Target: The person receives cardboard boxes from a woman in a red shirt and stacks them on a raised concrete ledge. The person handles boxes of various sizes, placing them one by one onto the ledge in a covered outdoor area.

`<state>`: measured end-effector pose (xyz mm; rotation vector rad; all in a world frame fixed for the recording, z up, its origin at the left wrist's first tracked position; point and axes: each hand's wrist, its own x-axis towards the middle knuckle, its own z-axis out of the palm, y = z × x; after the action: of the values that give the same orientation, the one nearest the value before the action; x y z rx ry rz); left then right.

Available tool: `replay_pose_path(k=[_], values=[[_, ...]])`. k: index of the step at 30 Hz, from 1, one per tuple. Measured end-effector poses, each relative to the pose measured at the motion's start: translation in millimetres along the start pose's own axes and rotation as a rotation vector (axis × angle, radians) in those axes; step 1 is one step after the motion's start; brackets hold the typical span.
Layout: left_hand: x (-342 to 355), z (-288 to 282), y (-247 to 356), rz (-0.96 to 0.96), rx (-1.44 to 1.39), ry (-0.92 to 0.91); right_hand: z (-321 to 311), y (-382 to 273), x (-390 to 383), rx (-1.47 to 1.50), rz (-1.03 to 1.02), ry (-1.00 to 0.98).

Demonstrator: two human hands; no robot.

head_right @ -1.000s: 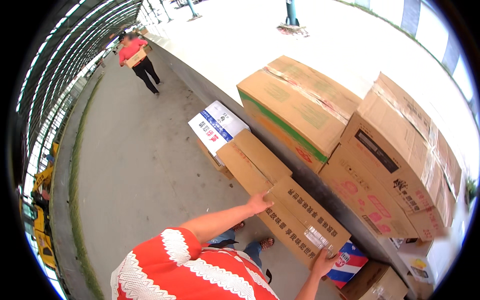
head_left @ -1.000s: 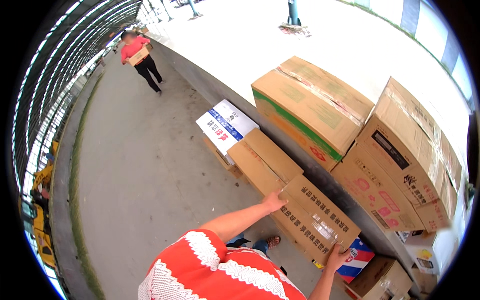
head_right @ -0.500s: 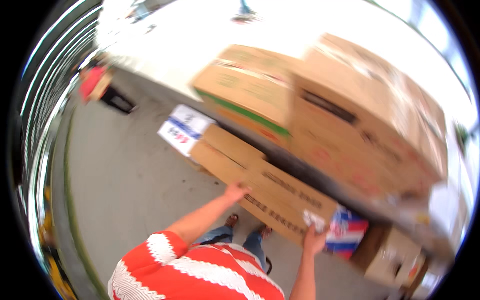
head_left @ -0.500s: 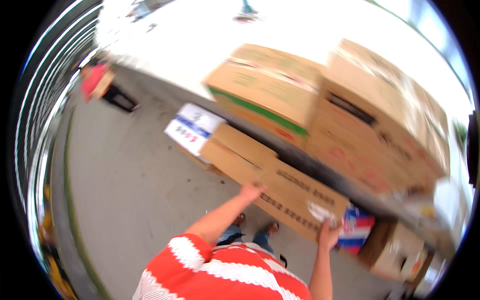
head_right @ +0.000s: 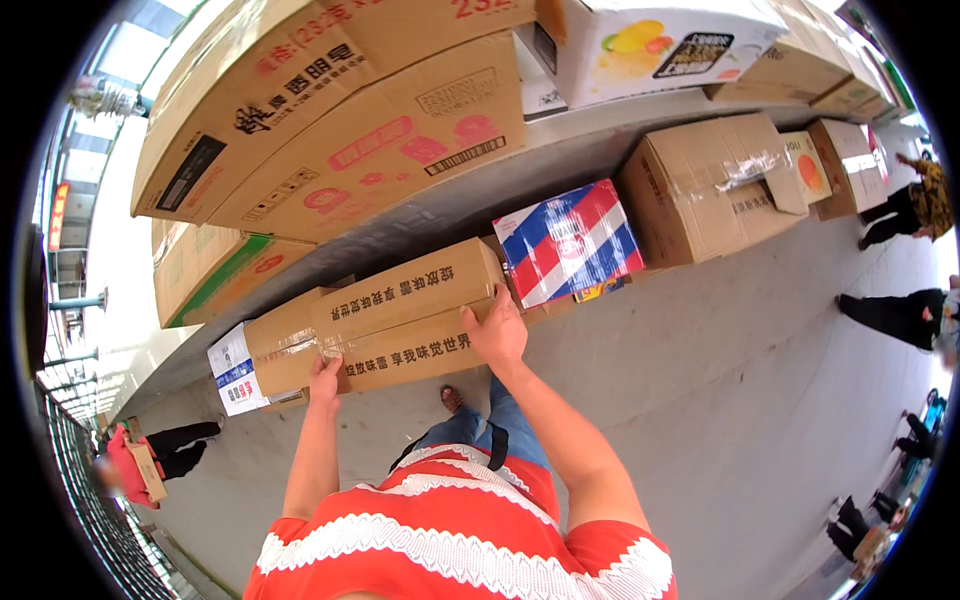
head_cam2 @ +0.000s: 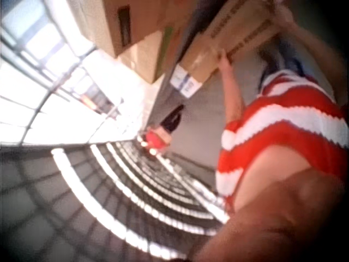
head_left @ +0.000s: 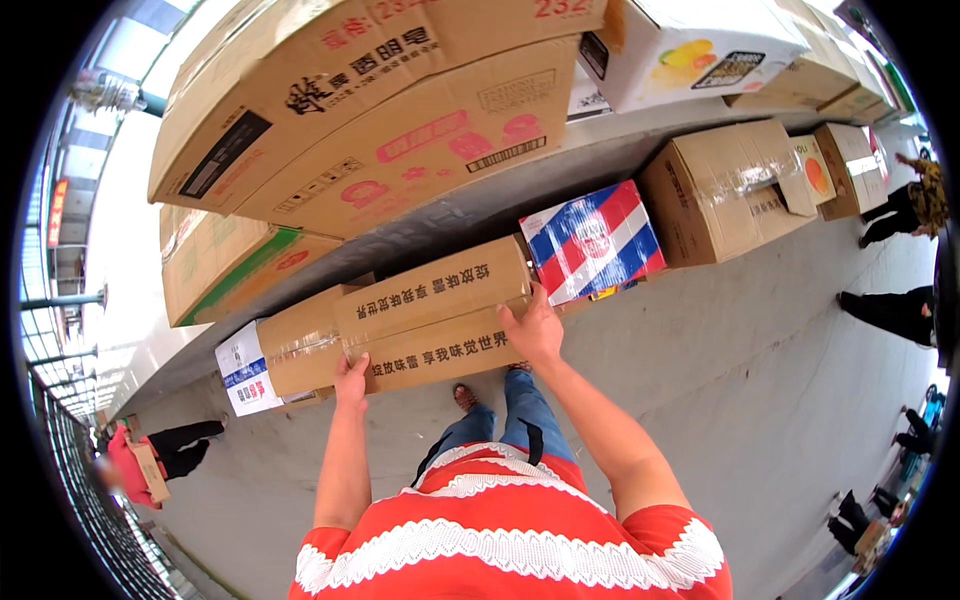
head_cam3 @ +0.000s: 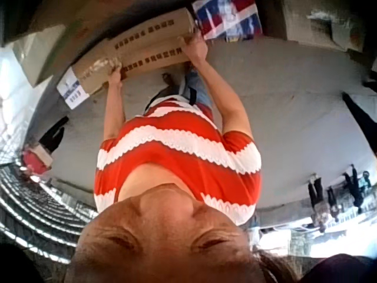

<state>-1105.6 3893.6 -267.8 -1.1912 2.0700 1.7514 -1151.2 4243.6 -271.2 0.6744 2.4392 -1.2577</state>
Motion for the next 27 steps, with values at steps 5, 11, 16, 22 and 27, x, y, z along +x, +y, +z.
replay_pose_path(k=[5,11,16,22,27], values=[[-2,7,-1,0.008,0.029,0.034,9,21,20,0.021,-0.010,-0.009],[5,17,0,0.068,0.027,0.017,10,24,42,-0.001,-0.077,0.011],[14,27,-12,0.114,0.037,0.076,17,29,53,-0.040,-0.091,0.019],[19,27,-24,0.147,0.049,0.148,32,39,54,-0.081,-0.138,0.093],[37,26,-56,0.218,0.113,0.171,40,46,57,-0.083,-0.193,0.115]])
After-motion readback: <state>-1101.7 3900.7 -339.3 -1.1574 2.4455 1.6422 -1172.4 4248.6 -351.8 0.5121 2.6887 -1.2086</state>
